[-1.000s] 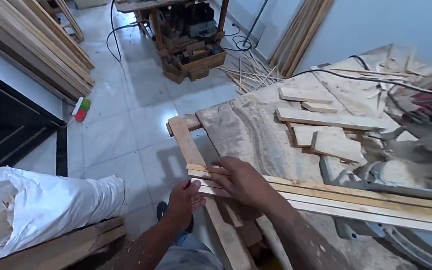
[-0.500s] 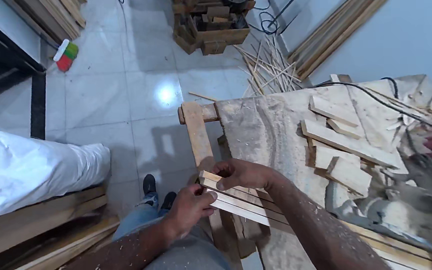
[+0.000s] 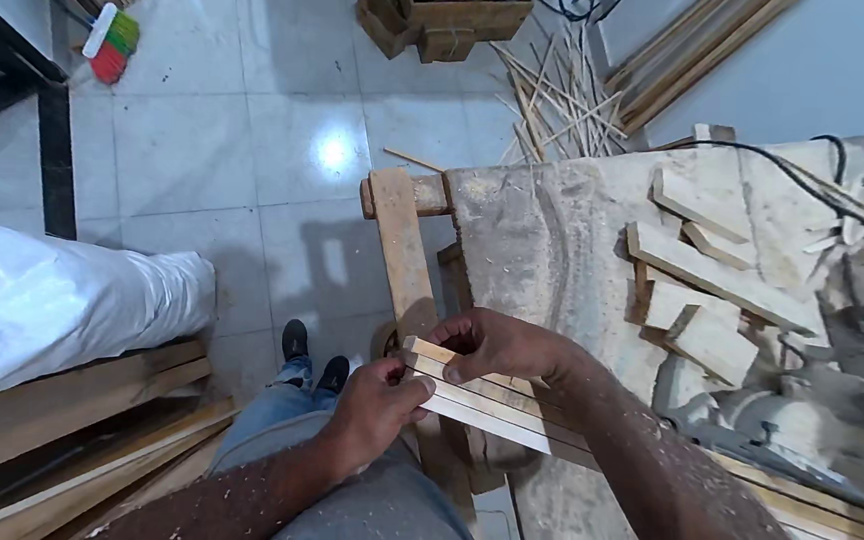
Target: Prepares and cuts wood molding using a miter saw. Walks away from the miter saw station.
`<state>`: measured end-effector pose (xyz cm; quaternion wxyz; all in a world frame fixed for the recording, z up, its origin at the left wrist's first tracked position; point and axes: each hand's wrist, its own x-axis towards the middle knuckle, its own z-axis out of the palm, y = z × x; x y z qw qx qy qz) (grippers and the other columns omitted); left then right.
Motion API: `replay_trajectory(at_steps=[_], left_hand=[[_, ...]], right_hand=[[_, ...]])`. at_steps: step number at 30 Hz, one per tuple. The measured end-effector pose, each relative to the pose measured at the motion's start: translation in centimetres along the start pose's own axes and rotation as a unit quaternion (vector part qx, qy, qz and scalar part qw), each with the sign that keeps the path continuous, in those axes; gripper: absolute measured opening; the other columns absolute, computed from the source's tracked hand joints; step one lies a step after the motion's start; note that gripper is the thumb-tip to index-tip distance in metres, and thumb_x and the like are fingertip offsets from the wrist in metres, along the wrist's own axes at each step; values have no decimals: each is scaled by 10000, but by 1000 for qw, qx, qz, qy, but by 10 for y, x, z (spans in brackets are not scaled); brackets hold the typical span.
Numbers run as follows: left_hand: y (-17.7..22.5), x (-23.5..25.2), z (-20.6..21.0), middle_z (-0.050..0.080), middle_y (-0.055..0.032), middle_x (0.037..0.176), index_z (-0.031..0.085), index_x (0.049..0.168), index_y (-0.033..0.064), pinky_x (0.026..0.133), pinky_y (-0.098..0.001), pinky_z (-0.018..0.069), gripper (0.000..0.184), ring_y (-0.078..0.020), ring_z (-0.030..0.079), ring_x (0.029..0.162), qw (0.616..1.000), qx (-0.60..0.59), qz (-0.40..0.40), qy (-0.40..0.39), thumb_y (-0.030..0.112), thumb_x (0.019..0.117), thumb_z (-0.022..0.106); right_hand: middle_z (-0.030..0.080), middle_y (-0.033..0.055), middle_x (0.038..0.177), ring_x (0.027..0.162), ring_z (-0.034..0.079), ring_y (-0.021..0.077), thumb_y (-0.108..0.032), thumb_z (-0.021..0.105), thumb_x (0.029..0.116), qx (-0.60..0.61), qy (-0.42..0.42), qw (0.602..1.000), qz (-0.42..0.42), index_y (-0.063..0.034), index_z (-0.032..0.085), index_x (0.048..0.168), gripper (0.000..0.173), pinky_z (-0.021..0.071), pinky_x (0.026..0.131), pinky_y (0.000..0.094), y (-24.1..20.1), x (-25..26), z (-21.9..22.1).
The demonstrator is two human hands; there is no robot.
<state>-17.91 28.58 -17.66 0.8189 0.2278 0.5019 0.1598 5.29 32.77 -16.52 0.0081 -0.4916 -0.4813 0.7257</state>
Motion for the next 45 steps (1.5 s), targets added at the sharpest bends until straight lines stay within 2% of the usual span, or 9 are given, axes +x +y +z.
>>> replay_trajectory(at_steps=[14, 19, 21, 25, 31, 37, 45], left_hand=[[-5, -3, 1, 717, -163, 1034, 627, 1120, -71, 837, -364, 650, 250, -227, 740, 933, 1000, -19, 3, 19, 106, 956, 691], [0, -3, 3, 706, -165, 1084, 588, 1241, -42, 836, -373, 647, 332, -235, 738, 954, 1000, -17, 0, 17, 155, 989, 681], [0, -2, 5, 717, -158, 1087, 623, 1220, -25, 834, -373, 651, 306, -234, 744, 954, 1000, 0, 5, 21, 177, 996, 676], [0, -2, 6, 721, -157, 1070, 643, 1183, -21, 831, -378, 653, 277, -237, 745, 946, 999, 7, 4, 31, 184, 1000, 672], [2, -2, 6, 723, -156, 1061, 643, 1174, -28, 831, -382, 652, 261, -240, 746, 942, 999, -1, -1, 33, 161, 996, 674], [1, -2, 5, 726, -159, 1052, 648, 1166, -31, 825, -384, 654, 258, -241, 747, 935, 999, -7, 2, 33, 158, 993, 678], [1, -1, 4, 726, -158, 1043, 648, 1158, -36, 818, -380, 656, 260, -241, 749, 932, 1000, -6, 4, 28, 160, 990, 683]], right_hand=[[734, 94, 904, 790, 694, 151, -104, 795, 842, -8, -13, 1000, 8, -23, 700, 1150, 332, 591, 738, 319, 0, 1, 1], [728, 79, 926, 813, 677, 132, -188, 750, 916, -10, 3, 1000, -21, -30, 718, 1124, 264, 574, 757, 305, 3, -2, 1], [725, 62, 913, 807, 667, 116, -232, 721, 944, -21, 12, 999, -37, -42, 730, 1104, 248, 563, 749, 293, 6, -2, 2], [719, 61, 899, 799, 664, 122, -221, 699, 963, -31, 10, 999, -34, -42, 725, 1094, 224, 560, 740, 301, 4, -4, 3], [697, 71, 871, 769, 646, 124, -184, 695, 932, 3, -7, 999, -31, -31, 716, 1036, 186, 550, 704, 296, 9, -2, -1], [685, 67, 839, 721, 636, 121, -207, 699, 913, 16, -17, 1000, 0, -45, 710, 1007, 187, 539, 642, 283, 5, -2, -2], [676, 70, 817, 689, 639, 113, -209, 700, 902, 36, -38, 999, 4, -41, 696, 1012, 201, 547, 610, 274, 9, 0, -6]])
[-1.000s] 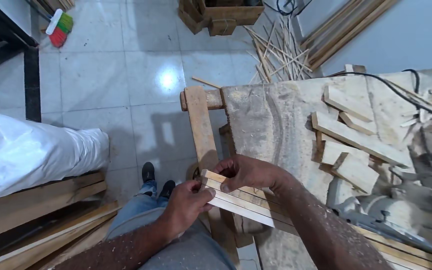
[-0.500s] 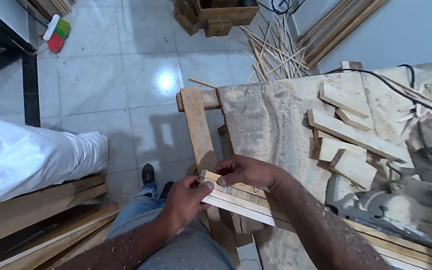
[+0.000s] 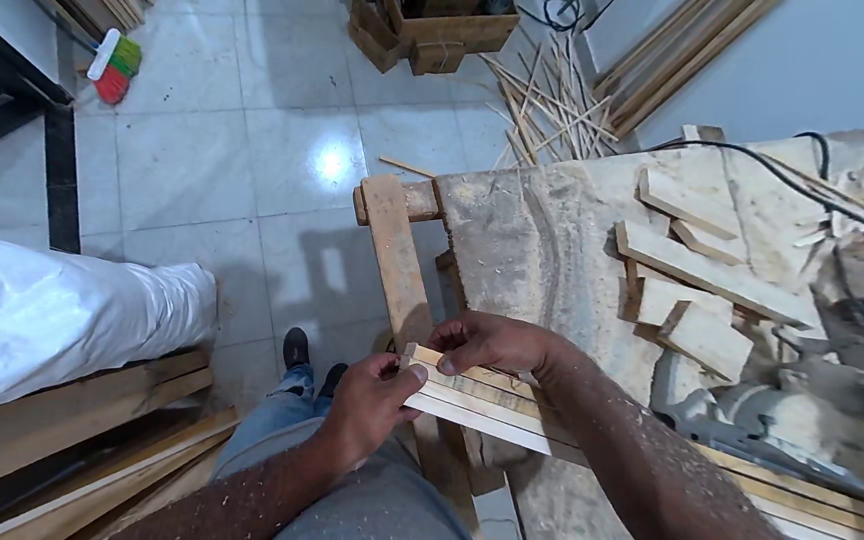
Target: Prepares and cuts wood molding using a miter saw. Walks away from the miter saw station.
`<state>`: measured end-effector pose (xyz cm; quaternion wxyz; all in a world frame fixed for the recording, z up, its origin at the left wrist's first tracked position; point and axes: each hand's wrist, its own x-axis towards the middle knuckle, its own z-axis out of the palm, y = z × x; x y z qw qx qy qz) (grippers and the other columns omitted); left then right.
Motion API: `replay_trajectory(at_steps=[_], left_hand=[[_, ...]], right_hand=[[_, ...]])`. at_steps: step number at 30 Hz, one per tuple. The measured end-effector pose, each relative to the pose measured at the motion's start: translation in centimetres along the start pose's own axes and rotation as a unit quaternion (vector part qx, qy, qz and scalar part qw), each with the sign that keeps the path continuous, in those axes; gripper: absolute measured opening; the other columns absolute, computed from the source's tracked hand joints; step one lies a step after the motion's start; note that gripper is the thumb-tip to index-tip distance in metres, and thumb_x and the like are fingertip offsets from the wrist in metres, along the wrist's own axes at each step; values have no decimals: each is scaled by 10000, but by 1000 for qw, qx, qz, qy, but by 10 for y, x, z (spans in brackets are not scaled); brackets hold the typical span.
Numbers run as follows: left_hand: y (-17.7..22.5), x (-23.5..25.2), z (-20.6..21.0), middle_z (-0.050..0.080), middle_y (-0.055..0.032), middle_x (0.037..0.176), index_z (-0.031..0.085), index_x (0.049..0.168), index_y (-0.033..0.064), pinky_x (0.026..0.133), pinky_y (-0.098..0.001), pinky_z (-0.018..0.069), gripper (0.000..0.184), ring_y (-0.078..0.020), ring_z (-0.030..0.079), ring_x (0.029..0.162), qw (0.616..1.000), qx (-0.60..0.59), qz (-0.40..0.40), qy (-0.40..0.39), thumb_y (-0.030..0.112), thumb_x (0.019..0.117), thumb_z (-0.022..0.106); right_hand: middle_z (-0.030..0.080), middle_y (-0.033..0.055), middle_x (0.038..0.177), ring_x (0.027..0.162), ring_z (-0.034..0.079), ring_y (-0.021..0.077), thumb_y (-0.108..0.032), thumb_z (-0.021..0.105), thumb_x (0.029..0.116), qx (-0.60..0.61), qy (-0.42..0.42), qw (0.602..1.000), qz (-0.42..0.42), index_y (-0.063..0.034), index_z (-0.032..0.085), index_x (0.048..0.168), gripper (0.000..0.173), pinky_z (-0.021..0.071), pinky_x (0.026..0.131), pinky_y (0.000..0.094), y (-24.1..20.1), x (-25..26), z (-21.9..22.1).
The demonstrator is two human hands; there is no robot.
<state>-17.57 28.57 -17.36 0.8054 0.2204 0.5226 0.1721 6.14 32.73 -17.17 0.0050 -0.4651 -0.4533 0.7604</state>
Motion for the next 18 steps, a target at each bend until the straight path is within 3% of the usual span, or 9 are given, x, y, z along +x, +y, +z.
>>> replay_trajectory(at_steps=[14, 16, 18], left_hand=[[1, 2, 1, 723, -165, 1055, 638, 1172, -32, 815, -384, 656, 256, -251, 749, 929, 1000, 0, -11, 3, 146, 992, 679], [2, 3, -3, 717, -165, 1074, 627, 1197, -31, 832, -384, 651, 281, -248, 744, 950, 1000, 6, -11, -16, 150, 990, 682], [2, 1, -12, 695, -156, 1148, 588, 1279, -23, 896, -393, 628, 372, -239, 717, 1032, 998, 27, 3, -54, 171, 978, 691]], right_hand=[[686, 64, 822, 720, 638, 122, -179, 710, 891, -9, 48, 999, -11, -32, 717, 983, 174, 546, 655, 289, 0, 0, 8], [722, 62, 915, 807, 668, 136, -212, 739, 922, -70, 88, 993, -20, -50, 736, 1077, 225, 565, 745, 327, -2, -6, 11], [740, -6, 1056, 933, 707, 111, -415, 749, 920, -198, 166, 966, -22, -144, 715, 1230, 413, 607, 856, 368, -1, -18, 18]])
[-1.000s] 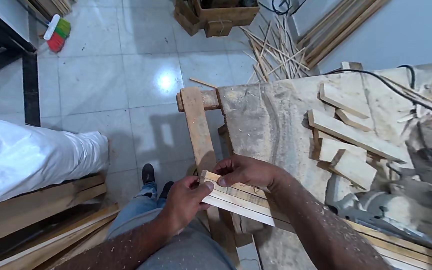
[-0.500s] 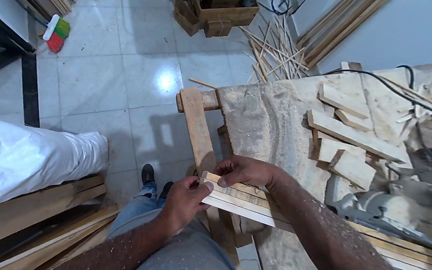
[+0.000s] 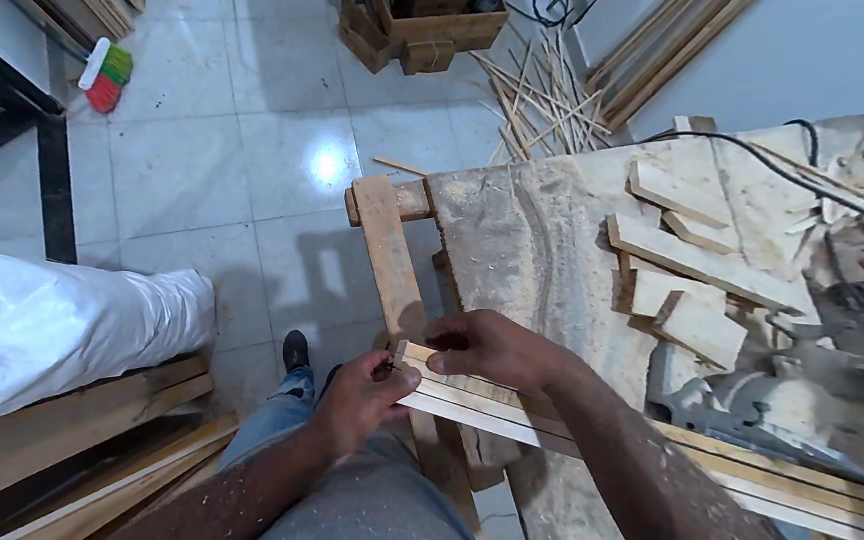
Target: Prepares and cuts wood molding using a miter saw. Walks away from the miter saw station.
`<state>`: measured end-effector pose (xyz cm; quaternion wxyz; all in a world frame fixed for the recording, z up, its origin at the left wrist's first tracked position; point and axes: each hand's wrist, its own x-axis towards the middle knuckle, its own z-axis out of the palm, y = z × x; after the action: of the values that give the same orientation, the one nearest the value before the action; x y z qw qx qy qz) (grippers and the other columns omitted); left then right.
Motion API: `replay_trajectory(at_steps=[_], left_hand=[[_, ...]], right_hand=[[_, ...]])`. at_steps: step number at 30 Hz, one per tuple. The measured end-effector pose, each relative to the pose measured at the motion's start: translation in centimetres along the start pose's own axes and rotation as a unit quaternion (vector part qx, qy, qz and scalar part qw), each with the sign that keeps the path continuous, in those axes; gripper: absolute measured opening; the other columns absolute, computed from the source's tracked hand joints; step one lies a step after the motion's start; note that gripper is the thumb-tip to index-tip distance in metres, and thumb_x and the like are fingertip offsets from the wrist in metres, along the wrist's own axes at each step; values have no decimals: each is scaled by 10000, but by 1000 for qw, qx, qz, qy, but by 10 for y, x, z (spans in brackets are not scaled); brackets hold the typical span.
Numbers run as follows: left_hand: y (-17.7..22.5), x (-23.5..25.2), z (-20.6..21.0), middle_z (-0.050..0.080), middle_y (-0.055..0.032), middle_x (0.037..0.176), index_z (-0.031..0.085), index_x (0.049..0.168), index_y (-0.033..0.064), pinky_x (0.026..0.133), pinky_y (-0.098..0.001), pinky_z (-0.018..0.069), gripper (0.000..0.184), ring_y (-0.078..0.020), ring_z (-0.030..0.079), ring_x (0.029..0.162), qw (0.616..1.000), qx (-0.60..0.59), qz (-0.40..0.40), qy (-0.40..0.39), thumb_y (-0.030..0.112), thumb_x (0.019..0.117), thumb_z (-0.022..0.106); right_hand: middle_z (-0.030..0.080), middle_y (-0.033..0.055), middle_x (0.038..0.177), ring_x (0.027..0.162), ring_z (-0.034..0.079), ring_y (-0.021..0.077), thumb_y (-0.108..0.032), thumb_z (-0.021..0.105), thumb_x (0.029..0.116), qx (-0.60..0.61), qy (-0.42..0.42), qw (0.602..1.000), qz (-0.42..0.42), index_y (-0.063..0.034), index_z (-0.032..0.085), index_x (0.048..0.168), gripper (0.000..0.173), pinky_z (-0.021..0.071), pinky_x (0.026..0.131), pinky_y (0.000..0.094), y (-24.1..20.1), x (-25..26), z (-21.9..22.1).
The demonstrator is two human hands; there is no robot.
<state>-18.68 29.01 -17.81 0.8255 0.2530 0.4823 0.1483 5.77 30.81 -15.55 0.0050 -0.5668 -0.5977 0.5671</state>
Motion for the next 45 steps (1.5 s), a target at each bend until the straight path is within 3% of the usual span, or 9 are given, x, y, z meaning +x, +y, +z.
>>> replay_trajectory(at_steps=[4, 7, 12, 19, 30, 33, 37, 41, 45], left_hand=[[-15, -5, -26, 658, -179, 1247, 532, 1359, -27, 961, -433, 594, 401, -270, 687, 1108, 999, -19, 11, -28, 168, 1012, 578], [-15, -8, -30, 713, -192, 1136, 572, 1286, -62, 921, -426, 610, 296, -284, 727, 1028, 997, -67, -23, -30, 107, 1092, 426], [-16, 0, -24, 725, -201, 1107, 578, 1261, -77, 907, -403, 614, 268, -282, 734, 1009, 995, -80, -45, -47, 73, 1081, 448], [-14, 1, -18, 728, -202, 1057, 567, 1212, -87, 873, -379, 622, 213, -269, 742, 961, 992, -111, -59, 0, 42, 1063, 486], [-12, 3, -15, 722, -221, 1027, 546, 1174, -93, 866, -390, 621, 175, -286, 740, 943, 988, -140, -70, 8, 16, 1056, 477], [-13, 4, -17, 722, -187, 1064, 581, 1210, -66, 865, -387, 619, 200, -260, 736, 950, 998, -59, -28, 25, 20, 1041, 517], [-30, 2, -31, 684, -51, 1326, 556, 1470, 110, 1031, -382, 550, 471, -168, 667, 1180, 962, 192, 193, -17, 134, 1000, 547], [-37, -3, -38, 412, -79, 1615, 257, 1623, 65, 1194, -370, 412, 681, -136, 446, 1448, 894, 347, 260, -115, 145, 998, 517], [-49, -8, -37, 480, -126, 1561, 300, 1593, 0, 1181, -346, 421, 625, -134, 486, 1418, 857, 418, 293, -72, 227, 1045, 497]], right_hand=[[717, -37, 1115, 984, 697, 106, -625, 637, 928, -143, 118, 983, -2, -210, 689, 1265, 537, 603, 869, 401, -1, -33, 18], [693, 0, 1208, 1042, 687, 161, -617, 565, 966, -217, 199, 955, -33, -224, 698, 1281, 521, 593, 870, 431, 5, -50, 38], [725, -39, 1095, 1020, 685, 130, -597, 555, 980, -219, 295, 929, -44, -202, 738, 1183, 481, 579, 891, 393, 9, -54, 67], [687, 105, 1257, 1186, 645, 295, -751, 687, 785, -280, 298, 911, -49, -67, 639, 1312, 865, 491, 1042, 538, 3, -54, 87], [685, 125, 1256, 1149, 654, 307, -617, 726, 829, -291, 357, 884, -78, -60, 645, 1311, 741, 495, 1018, 537, 19, -44, 100], [689, 111, 1257, 1148, 658, 292, -621, 727, 823, -288, 362, 883, -82, -73, 654, 1300, 730, 497, 1014, 530, 21, -44, 100], [684, 86, 1267, 1163, 651, 268, -628, 728, 819, -279, 357, 888, -76, -103, 640, 1329, 737, 493, 1025, 522, 22, -44, 100], [684, 75, 1267, 1184, 641, 249, -612, 737, 811, -275, 357, 889, -76, -123, 622, 1367, 749, 475, 1053, 501, 23, -44, 101], [689, 56, 1242, 1165, 646, 233, -601, 729, 820, -282, 358, 887, -74, -134, 619, 1363, 725, 475, 1051, 491, 20, -44, 101]])
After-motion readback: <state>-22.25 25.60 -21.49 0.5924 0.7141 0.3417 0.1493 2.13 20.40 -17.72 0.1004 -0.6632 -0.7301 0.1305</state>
